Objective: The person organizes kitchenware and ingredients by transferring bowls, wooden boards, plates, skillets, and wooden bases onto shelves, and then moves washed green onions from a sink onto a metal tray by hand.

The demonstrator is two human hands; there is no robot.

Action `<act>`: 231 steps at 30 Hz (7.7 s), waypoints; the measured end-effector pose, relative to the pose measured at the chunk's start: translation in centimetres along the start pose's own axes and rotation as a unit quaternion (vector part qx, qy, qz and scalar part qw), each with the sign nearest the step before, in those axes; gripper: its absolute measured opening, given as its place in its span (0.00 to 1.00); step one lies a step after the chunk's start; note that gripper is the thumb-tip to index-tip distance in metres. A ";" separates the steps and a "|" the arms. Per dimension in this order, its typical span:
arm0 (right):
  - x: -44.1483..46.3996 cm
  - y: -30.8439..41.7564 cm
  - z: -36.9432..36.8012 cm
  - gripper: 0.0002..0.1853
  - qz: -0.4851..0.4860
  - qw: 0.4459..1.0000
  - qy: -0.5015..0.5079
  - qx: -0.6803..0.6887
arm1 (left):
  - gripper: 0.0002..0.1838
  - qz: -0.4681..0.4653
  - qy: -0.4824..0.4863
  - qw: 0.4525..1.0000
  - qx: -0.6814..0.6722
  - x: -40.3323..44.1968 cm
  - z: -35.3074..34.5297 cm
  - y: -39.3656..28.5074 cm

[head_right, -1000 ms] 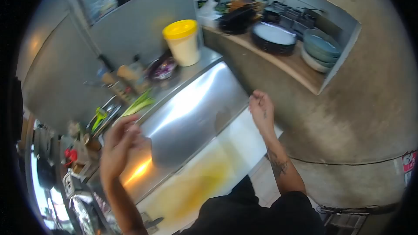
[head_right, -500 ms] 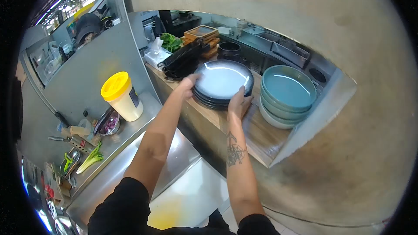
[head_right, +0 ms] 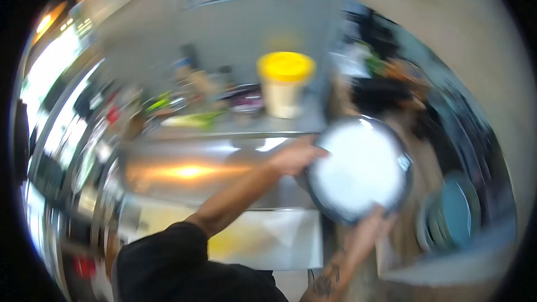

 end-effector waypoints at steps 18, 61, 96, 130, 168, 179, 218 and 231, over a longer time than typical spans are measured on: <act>-65.7 22.8 -23.2 0.03 0.067 0.550 0.812 0.185 | 0.10 -0.328 -0.483 0.742 0.329 -73.6 32.5 -36.5; -120.4 32.1 -30.8 0.22 0.563 0.246 0.740 -0.275 | 0.13 -0.110 -0.664 0.692 0.261 -111.2 60.1 -50.8; -118.2 30.8 -30.9 0.30 0.561 0.327 0.730 -0.212 | 0.11 -0.170 -0.622 0.720 0.258 -113.7 63.6 -49.4; 6.8 -2.3 10.9 0.46 0.212 0.916 -0.316 -0.122 | 0.47 0.040 0.246 0.959 0.137 6.4 -19.5 4.6; 12.3 3.5 10.8 0.27 0.162 0.967 -0.107 0.167 | 0.26 0.112 0.275 0.937 -0.184 12.7 -22.5 7.3; 11.6 4.8 9.6 0.26 0.108 0.955 0.031 0.273 | 0.14 0.105 0.259 0.946 -0.167 11.5 -22.6 6.9; -68.5 -1.8 -29.3 0.26 -0.175 0.559 0.774 0.240 | 0.37 -0.491 -0.441 0.748 -0.072 -63.5 44.7 -14.2; -99.5 1.4 -45.8 0.25 -0.148 0.365 0.894 0.214 | 0.36 -0.572 -0.622 0.533 0.045 -78.9 63.6 -25.1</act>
Point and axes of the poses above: each hand's wrist, its own x-axis towards the middle knuckle, its own z-axis out of the back of the hand, y = z × x, the point moved 4 cm from there along x, towards the middle knuckle, and after that the axes turned 12 degrees about -x, right-handed, at the moved point
